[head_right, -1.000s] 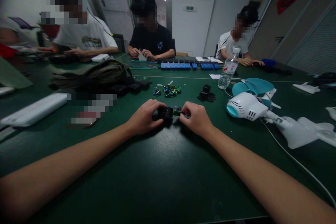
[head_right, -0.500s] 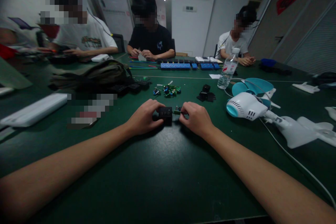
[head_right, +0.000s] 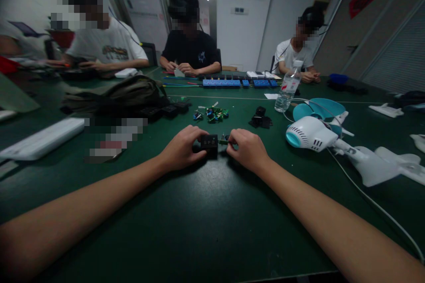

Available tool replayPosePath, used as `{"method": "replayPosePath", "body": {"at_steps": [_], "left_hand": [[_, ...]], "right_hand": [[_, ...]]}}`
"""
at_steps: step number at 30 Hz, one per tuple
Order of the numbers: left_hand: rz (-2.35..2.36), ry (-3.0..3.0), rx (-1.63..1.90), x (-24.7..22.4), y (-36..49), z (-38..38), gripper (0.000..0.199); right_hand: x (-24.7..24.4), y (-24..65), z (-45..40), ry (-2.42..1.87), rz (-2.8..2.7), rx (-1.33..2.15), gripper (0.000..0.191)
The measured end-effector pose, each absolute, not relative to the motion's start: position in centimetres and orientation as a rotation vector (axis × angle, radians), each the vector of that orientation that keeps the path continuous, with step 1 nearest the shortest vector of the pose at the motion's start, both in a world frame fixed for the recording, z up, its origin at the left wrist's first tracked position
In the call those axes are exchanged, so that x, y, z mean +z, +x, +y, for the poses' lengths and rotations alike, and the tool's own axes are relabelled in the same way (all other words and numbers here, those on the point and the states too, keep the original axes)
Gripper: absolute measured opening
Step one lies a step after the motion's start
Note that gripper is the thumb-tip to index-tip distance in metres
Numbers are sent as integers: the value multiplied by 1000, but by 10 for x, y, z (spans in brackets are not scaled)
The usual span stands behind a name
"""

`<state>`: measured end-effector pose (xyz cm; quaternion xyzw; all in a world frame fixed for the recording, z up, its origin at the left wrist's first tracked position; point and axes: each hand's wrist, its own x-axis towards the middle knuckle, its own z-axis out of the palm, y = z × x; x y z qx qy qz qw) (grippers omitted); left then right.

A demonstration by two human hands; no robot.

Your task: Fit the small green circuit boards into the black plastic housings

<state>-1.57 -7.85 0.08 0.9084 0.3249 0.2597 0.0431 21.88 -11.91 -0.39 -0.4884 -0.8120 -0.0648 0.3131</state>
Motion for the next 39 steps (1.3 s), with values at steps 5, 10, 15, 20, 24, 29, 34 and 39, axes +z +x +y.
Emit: {"method": "replayPosePath", "body": {"at_steps": [5, 10, 15, 20, 24, 29, 34, 39], "left_hand": [[977, 2778, 787, 0, -16, -78, 28], [965, 2781, 783, -1, -17, -77, 29], [965, 2782, 789, 0, -17, -78, 29], [976, 2775, 822, -1, -17, -78, 32], [977, 2782, 845, -2, -17, -77, 32], [982, 2797, 850, -2, -17, -77, 33], [1004, 2801, 851, -1, -17, -78, 34], [1063, 2776, 831, 0, -17, -78, 31]], "right_hand": [[-4, 219, -119, -1305, -2145, -162, 11], [-4, 219, -119, -1301, -2148, -156, 11], [-4, 218, -120, -1295, -2151, -123, 10], [0, 217, -121, -1302, -2083, 17, 12], [4, 217, -122, -1312, -2043, 133, 11], [5, 216, -123, -1306, -2002, 195, 12], [5, 215, -123, -1338, -1944, 230, 10], [5, 215, -122, -1406, -1901, 241, 8]]}}
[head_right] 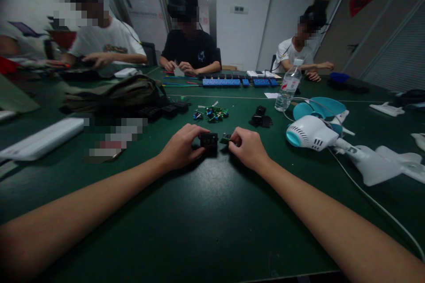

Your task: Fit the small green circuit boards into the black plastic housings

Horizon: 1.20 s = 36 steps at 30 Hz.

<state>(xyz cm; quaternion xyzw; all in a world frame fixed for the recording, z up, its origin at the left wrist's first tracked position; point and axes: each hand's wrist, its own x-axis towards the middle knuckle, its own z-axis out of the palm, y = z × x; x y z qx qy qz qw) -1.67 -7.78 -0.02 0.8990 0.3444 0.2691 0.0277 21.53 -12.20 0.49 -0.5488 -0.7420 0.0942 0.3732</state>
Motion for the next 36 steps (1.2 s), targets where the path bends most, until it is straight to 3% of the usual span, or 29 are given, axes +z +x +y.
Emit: {"method": "replayPosePath", "body": {"at_steps": [36], "left_hand": [[1078, 2728, 832, -2, -16, -77, 35]], "right_hand": [[3, 216, -120, -1481, -2032, 414, 9]]}}
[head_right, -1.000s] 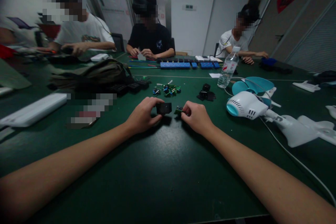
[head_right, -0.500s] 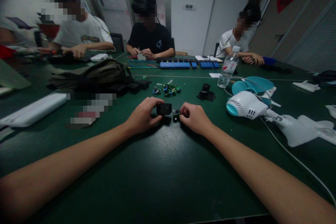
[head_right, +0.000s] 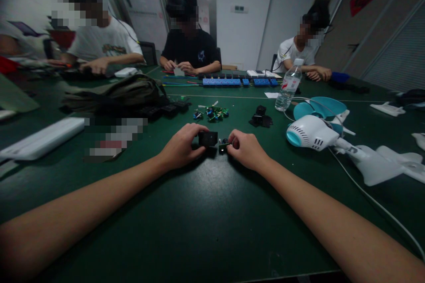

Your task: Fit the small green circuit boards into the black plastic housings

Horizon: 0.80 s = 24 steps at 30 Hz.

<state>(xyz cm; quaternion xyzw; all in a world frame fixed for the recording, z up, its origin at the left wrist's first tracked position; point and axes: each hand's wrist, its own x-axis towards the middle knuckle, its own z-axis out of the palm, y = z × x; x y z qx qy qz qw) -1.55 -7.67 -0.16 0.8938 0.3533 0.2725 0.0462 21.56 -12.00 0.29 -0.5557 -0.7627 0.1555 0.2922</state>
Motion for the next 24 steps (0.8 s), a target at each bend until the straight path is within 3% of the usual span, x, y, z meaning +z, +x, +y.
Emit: {"method": "replayPosePath", "body": {"at_steps": [24], "left_hand": [[1072, 2714, 837, -3, -16, -75, 37]], "right_hand": [[6, 214, -122, -1476, -2018, 476, 7]]}}
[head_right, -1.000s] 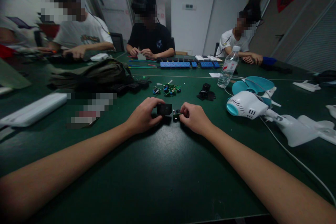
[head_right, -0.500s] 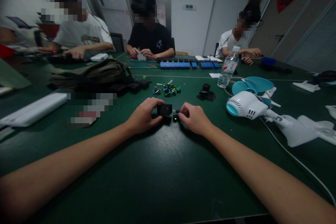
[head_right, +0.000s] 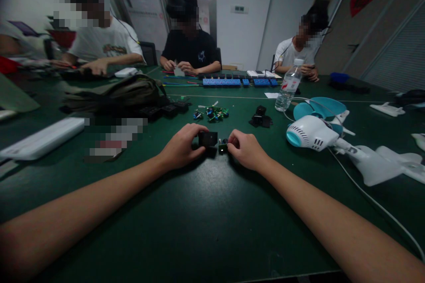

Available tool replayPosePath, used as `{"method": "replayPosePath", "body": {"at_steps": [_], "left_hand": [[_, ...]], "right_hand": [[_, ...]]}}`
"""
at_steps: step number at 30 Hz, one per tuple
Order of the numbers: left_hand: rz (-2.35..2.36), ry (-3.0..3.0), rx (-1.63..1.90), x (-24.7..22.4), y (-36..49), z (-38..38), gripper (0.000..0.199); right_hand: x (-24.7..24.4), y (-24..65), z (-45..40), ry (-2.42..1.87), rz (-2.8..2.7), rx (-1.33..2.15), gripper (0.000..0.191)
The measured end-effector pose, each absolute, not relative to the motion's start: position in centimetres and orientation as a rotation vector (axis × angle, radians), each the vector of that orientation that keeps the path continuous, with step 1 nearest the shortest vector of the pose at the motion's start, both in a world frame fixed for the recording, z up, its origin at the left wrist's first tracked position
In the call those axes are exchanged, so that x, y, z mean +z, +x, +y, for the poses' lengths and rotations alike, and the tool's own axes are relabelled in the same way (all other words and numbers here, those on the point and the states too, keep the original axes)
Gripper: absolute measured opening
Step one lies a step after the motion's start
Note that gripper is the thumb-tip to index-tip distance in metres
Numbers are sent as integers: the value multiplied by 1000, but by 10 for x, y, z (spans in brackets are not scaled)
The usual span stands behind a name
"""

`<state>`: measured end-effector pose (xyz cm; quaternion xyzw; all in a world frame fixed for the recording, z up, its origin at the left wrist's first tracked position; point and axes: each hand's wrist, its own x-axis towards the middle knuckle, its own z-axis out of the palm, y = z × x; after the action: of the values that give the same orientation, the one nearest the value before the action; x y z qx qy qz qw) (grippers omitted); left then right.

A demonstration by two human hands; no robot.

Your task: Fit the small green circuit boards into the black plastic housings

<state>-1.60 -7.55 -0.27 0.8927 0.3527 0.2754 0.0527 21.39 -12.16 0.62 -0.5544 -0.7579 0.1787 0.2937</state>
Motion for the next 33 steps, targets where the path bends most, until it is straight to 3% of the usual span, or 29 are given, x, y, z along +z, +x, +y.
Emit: {"method": "replayPosePath", "body": {"at_steps": [33], "left_hand": [[1070, 2700, 846, -3, -16, -76, 35]], "right_hand": [[5, 216, -121, -1430, -2069, 438, 8]]}}
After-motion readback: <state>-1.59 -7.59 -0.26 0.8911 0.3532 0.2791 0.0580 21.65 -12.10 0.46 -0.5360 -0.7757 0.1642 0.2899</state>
